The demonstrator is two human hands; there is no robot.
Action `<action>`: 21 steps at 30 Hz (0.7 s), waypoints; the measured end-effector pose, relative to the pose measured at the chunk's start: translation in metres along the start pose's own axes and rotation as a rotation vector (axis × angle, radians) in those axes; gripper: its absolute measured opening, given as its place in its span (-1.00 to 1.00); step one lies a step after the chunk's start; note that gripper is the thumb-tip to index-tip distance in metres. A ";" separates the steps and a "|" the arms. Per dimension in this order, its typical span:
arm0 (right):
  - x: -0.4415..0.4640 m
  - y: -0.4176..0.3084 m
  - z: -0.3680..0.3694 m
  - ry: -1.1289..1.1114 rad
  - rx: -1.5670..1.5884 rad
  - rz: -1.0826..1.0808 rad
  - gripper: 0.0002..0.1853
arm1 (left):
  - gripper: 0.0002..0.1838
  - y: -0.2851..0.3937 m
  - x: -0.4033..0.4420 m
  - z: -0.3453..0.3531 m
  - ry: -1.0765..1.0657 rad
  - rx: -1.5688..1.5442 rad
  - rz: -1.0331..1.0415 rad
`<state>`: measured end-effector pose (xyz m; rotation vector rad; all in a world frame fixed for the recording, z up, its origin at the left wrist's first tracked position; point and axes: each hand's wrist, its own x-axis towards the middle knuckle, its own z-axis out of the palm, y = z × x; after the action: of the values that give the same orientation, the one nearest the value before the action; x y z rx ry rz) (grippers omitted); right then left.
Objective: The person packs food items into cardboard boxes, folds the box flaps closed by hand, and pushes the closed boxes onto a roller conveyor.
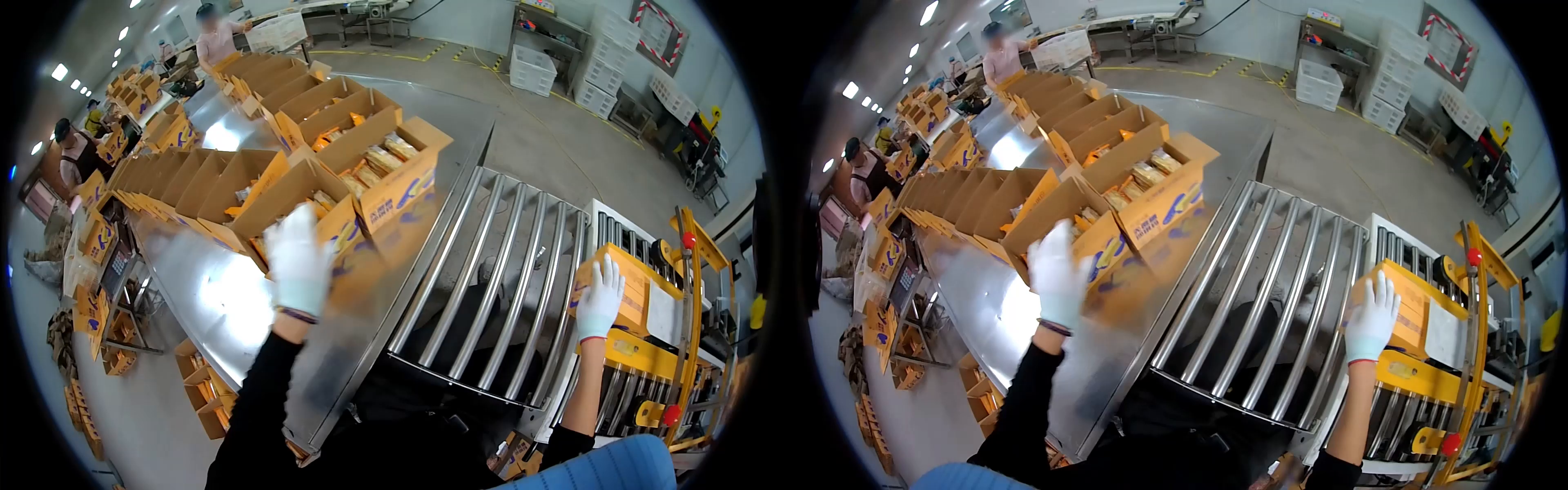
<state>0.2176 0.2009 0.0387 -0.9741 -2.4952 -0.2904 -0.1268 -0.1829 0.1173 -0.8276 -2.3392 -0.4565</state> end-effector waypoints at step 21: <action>0.024 -0.231 -0.080 -0.571 0.943 -0.484 -0.65 | -0.79 0.004 0.018 0.008 -0.398 -0.616 0.345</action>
<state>0.0695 0.0191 0.1125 -0.0452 -2.7956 1.0756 -0.1388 -0.1676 0.1237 -1.7111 -2.3426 -0.9520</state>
